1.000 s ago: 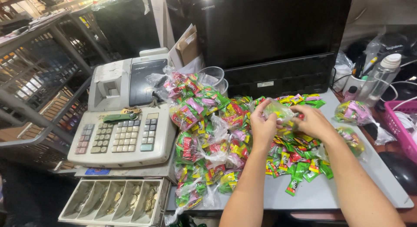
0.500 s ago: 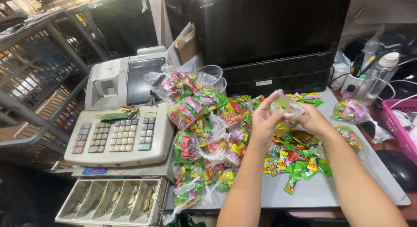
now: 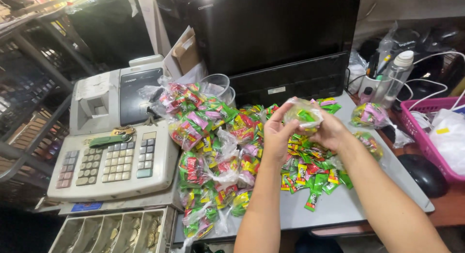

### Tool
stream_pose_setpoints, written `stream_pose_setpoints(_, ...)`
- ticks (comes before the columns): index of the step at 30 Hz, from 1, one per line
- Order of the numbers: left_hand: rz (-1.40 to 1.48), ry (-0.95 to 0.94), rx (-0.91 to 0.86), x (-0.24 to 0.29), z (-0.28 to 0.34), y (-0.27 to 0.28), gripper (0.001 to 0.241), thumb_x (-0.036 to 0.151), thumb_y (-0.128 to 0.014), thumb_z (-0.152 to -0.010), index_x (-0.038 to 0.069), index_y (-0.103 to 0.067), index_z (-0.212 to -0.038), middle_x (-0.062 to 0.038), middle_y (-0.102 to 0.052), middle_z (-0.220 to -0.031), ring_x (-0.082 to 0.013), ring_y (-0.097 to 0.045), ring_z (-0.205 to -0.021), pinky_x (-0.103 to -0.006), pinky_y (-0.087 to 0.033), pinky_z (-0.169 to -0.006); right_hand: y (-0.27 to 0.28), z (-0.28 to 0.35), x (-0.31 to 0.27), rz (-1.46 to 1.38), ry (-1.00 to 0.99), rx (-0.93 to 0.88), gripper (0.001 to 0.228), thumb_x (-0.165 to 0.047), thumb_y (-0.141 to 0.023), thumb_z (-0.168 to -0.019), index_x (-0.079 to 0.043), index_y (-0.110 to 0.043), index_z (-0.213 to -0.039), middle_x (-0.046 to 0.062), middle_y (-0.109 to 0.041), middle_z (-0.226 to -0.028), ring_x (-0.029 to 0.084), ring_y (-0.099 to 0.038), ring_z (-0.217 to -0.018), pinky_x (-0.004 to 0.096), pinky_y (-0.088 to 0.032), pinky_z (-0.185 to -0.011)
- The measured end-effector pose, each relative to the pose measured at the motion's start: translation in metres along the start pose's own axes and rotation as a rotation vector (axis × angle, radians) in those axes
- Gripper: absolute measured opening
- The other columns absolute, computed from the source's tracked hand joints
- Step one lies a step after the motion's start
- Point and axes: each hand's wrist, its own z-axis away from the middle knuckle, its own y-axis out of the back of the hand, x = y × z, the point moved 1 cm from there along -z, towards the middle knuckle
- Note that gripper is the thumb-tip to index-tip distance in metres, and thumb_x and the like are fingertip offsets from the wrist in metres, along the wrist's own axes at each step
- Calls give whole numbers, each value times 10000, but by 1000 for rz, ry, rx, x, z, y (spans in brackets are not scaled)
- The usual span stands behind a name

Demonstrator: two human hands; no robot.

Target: Bagging small individually wrapped candies into plastic bags at a checkout counter

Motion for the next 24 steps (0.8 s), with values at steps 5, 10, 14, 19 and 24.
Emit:
stream_pose_setpoints(5, -258, 35, 74, 7, 8, -14, 590, -119, -597, -910, 30, -540, -1478, -204, -557, -1419, -127, -706, -733, -192, -612, -655, 74, -61, 15, -145, 102, 64, 540, -628, -508, -1041, -135, -558, -1257, 118, -682, -1158, 307, -744, -971, 472, -656, -709)
stream_pose_setpoints(10, -445, 68, 126, -6, 6, -3, 593, -98, -579, -910, 53, -541, -1482, -233, -615, -1329, -161, -725, -717, -198, -613, -652, 109, -96, 22, -186, 161, 147, 401, -468, -594, -1043, -127, -612, -1253, 47, -729, -1182, 209, -754, -976, 463, -652, -751)
stream_pose_setpoints(14, -516, 38, 168, -20, 6, 11, 605, -104, -596, -884, 54, -567, -1467, -237, -680, -1154, -176, -731, -727, -194, -586, -625, 111, -97, 31, -93, 286, 336, 176, -301, -747, -962, -206, -684, -1097, 16, -710, -1009, 211, -734, -845, 435, -630, -699)
stream_pose_setpoints(19, -562, 42, 197, -48, -3, 39, 587, -104, -621, -863, 15, -589, -1437, -302, -684, -1166, -186, -730, -846, -260, -607, -702, 110, -89, 21, 241, 589, 489, 91, -256, -699, -1034, -171, -731, -1021, -29, -627, -870, 95, -613, -805, 230, -512, -696)
stream_pose_setpoints(24, -811, 70, 238, -3, 10, -2, 570, -70, -700, -823, 91, -672, -1369, -176, -679, -1351, -293, -672, -1225, -376, -530, -1022, 67, -51, -9, 482, 814, 427, 156, -224, -864, -915, -179, -788, -1044, -40, -695, -840, 26, -592, -757, 193, -523, -711)
